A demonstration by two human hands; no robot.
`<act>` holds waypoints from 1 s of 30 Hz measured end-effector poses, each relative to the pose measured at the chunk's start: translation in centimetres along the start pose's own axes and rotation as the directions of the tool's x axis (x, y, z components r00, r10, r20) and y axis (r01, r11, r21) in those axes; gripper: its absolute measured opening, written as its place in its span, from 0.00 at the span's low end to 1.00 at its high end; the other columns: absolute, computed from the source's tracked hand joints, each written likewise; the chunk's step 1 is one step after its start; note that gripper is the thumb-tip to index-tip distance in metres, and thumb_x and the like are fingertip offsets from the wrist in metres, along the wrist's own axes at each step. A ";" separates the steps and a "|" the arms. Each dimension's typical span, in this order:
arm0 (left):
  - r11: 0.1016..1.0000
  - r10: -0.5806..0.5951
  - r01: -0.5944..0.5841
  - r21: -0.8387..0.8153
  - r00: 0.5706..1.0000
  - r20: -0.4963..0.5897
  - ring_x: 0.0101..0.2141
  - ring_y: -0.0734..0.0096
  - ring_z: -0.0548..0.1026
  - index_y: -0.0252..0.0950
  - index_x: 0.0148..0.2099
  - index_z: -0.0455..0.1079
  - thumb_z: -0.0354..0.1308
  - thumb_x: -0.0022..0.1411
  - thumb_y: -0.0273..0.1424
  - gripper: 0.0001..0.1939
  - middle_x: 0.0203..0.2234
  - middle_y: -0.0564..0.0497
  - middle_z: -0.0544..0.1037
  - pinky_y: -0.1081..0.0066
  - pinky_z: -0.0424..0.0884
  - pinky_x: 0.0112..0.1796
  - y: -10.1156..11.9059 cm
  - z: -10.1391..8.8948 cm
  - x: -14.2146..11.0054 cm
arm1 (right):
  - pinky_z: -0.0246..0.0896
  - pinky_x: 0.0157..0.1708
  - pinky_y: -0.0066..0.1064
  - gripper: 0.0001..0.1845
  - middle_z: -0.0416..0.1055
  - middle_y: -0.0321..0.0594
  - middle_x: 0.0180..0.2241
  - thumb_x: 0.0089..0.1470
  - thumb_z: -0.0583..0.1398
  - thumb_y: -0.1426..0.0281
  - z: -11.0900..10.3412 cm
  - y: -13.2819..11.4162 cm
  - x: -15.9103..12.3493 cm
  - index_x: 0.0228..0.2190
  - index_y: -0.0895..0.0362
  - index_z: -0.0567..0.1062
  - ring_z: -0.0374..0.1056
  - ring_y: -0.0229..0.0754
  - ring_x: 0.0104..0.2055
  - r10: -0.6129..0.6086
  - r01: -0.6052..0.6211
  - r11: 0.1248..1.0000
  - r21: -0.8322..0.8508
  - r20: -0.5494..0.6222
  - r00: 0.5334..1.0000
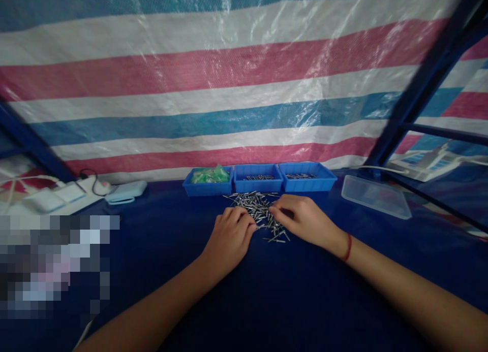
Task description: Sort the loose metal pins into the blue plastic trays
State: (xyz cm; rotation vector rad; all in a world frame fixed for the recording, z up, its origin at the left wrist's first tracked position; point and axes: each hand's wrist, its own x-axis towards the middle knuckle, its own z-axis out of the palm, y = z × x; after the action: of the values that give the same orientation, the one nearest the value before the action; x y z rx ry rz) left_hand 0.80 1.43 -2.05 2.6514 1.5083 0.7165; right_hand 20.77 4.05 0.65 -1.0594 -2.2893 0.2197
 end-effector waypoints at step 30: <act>0.795 -0.036 0.020 -0.606 0.999 -0.015 0.33 0.71 0.69 0.35 0.38 0.65 0.45 0.67 0.33 0.10 0.31 0.51 0.71 0.70 0.63 0.36 0.9 -0.9 0.2 | 0.58 0.26 0.31 0.04 0.67 0.38 0.29 0.54 0.58 0.69 1.5 -2.7 -0.6 0.31 0.57 0.72 0.63 0.37 0.30 0.067 0.024 0.877 0.480 -0.173 0.983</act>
State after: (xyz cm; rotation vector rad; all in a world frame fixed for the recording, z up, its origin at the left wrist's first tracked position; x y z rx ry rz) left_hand 1.23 0.93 -0.94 2.1280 1.0640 1.0263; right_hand 18.50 2.00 0.23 -0.8044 -1.9114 0.6373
